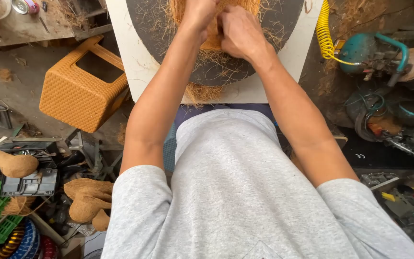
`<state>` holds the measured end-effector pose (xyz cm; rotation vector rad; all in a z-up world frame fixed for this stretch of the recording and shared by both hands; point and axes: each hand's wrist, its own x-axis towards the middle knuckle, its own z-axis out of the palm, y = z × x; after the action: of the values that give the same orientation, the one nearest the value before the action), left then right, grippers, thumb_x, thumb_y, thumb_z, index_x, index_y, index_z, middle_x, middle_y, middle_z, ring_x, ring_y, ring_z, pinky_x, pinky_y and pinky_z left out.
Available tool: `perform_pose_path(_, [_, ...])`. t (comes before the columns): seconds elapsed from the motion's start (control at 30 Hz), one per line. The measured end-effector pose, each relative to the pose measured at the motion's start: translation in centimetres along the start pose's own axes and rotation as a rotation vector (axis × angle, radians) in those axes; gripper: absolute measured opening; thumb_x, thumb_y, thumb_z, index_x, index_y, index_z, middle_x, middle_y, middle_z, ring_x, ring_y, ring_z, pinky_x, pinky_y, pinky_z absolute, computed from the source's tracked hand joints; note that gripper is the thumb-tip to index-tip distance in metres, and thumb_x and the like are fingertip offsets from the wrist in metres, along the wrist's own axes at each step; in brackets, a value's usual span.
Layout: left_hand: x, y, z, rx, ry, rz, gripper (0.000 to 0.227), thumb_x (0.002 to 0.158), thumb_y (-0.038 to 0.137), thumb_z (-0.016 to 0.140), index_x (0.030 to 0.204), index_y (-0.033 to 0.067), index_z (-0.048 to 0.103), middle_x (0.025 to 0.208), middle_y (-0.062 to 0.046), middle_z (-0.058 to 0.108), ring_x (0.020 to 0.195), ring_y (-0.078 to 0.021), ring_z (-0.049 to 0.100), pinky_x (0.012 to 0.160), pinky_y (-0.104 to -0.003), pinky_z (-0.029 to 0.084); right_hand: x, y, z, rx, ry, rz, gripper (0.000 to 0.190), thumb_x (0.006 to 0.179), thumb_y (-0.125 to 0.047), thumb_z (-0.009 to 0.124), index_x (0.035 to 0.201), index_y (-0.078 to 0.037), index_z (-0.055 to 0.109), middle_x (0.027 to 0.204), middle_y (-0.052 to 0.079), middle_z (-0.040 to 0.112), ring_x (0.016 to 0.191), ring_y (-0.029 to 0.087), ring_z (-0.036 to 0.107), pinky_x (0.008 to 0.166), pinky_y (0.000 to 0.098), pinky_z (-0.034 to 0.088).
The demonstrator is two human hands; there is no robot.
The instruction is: Shaping coconut fibers into a hat mold by hand and applying a spray sealant.
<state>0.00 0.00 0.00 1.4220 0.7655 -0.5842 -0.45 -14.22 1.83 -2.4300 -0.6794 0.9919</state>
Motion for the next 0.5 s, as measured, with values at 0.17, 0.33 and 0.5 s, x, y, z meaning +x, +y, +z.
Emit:
perform_pose_path(0.17, [3.4, -2.1, -1.1, -0.138, -0.003, -0.201, 0.070, 0.086, 0.045, 0.036, 0.143, 0.0066, 0.025, 0.145, -0.021, 0.038, 0.134, -0.0353, 0.044, 0.110, -0.050, 0.038, -4.4, -1.1, -3.6, -0.105, 0.144, -0.087, 0.004, 0.085, -0.003, 0.064, 0.085, -0.005, 0.068, 0.117, 0.015, 0.067, 0.107, 0.030, 0.060, 0.092, 0.0495, 0.051])
perform_pose_path(0.33, [2.6, -0.5, -1.5, -0.253, 0.027, -0.271, 0.077, 0.092, 0.040, 0.040, 0.155, 0.0036, 0.015, 0.159, -0.027, 0.028, 0.145, -0.0407, 0.035, 0.118, -0.053, 0.030, -12.1, -0.1, -9.2, -0.062, 0.198, -0.057, 0.021, 0.095, -0.024, 0.072, 0.086, -0.006, 0.066, 0.127, 0.014, 0.066, 0.116, 0.034, 0.060, 0.087, 0.0514, 0.048])
perform_pose_path(0.5, [0.7, -1.1, -2.6, -0.509, -0.192, -0.041, 0.055, 0.102, 0.020, 0.036, 0.151, -0.0007, 0.025, 0.155, -0.028, 0.036, 0.142, -0.0402, 0.042, 0.119, -0.047, 0.038, -19.4, 7.0, -10.4, 0.044, 0.353, 0.117, 0.011, 0.107, -0.008, 0.074, 0.109, 0.002, 0.075, 0.113, 0.018, 0.073, 0.101, 0.027, 0.068, 0.082, 0.0379, 0.054])
